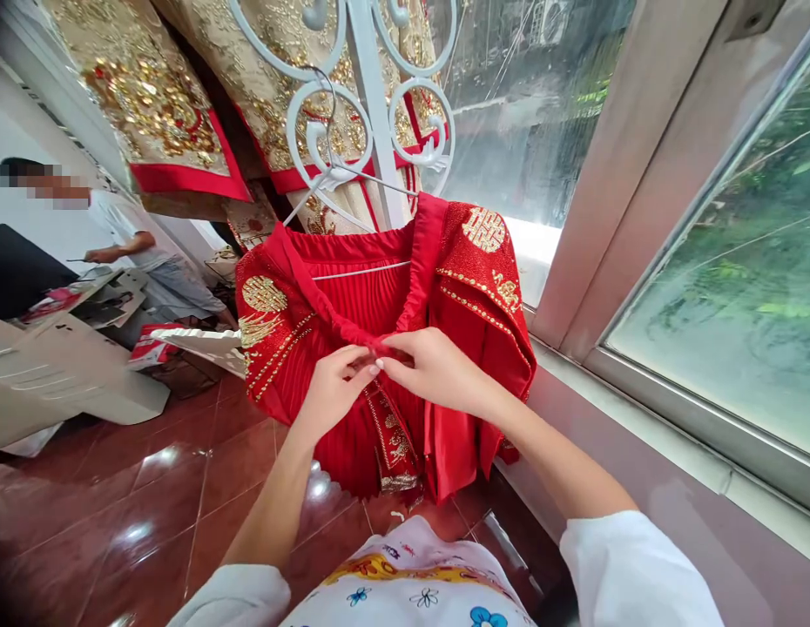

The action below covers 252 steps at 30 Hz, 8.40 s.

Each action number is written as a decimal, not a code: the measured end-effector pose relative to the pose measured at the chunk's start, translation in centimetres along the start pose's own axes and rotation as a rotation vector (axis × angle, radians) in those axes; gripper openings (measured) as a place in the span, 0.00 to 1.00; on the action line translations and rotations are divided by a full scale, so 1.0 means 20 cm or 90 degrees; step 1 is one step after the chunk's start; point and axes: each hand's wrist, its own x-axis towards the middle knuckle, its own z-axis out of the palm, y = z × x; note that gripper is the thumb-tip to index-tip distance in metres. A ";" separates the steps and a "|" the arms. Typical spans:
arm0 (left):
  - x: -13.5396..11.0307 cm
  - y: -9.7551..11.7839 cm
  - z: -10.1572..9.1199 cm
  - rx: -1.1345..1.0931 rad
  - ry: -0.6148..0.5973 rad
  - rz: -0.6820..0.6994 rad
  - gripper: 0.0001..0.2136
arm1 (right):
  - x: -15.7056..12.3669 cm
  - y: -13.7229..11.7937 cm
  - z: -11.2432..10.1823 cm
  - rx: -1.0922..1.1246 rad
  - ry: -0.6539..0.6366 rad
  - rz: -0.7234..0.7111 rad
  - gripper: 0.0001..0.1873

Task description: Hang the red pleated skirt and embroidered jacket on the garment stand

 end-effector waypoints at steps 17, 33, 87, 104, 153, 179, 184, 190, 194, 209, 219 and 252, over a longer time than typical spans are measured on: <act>0.06 -0.11 -0.45 0.019 0.445 0.061 0.18 | 0.00 0.24 -0.27 -0.145 0.193 0.044 0.09; 0.28 -0.02 -0.02 -0.016 0.041 -0.074 0.10 | 0.23 0.24 -0.15 0.018 0.074 0.086 0.07; 0.65 0.25 -0.18 -0.019 0.111 0.130 0.12 | 0.55 0.11 -0.25 -0.176 0.164 -0.163 0.13; 0.64 0.24 -0.14 0.164 0.030 0.236 0.01 | 0.55 0.17 -0.12 -0.329 0.271 -0.228 0.15; 0.55 0.23 -0.11 -0.199 0.107 0.174 0.10 | 0.40 0.07 -0.25 0.498 0.160 -0.027 0.18; 0.58 0.20 -0.18 0.574 0.001 0.262 0.14 | 0.31 0.17 0.06 -0.309 0.546 0.052 0.08; 0.61 0.18 -0.18 0.553 -0.009 0.248 0.13 | 0.40 0.20 0.17 -0.476 0.401 0.096 0.18; 0.62 0.13 -0.17 0.494 0.024 0.246 0.11 | 0.42 0.24 0.15 -0.559 0.349 0.000 0.17; 0.65 0.11 -0.17 0.491 0.035 0.262 0.11 | 0.40 0.30 0.17 -0.533 0.349 -0.040 0.17; 0.08 -0.61 0.31 0.432 0.218 0.252 0.17 | -0.02 0.43 0.56 -0.335 0.255 0.331 0.23; 0.03 -0.76 0.27 0.516 0.277 0.187 0.16 | 0.02 0.47 0.65 -0.427 0.274 0.334 0.14; -0.08 -0.69 0.41 0.488 0.216 -0.095 0.15 | 0.22 0.68 0.75 0.098 0.243 0.375 0.13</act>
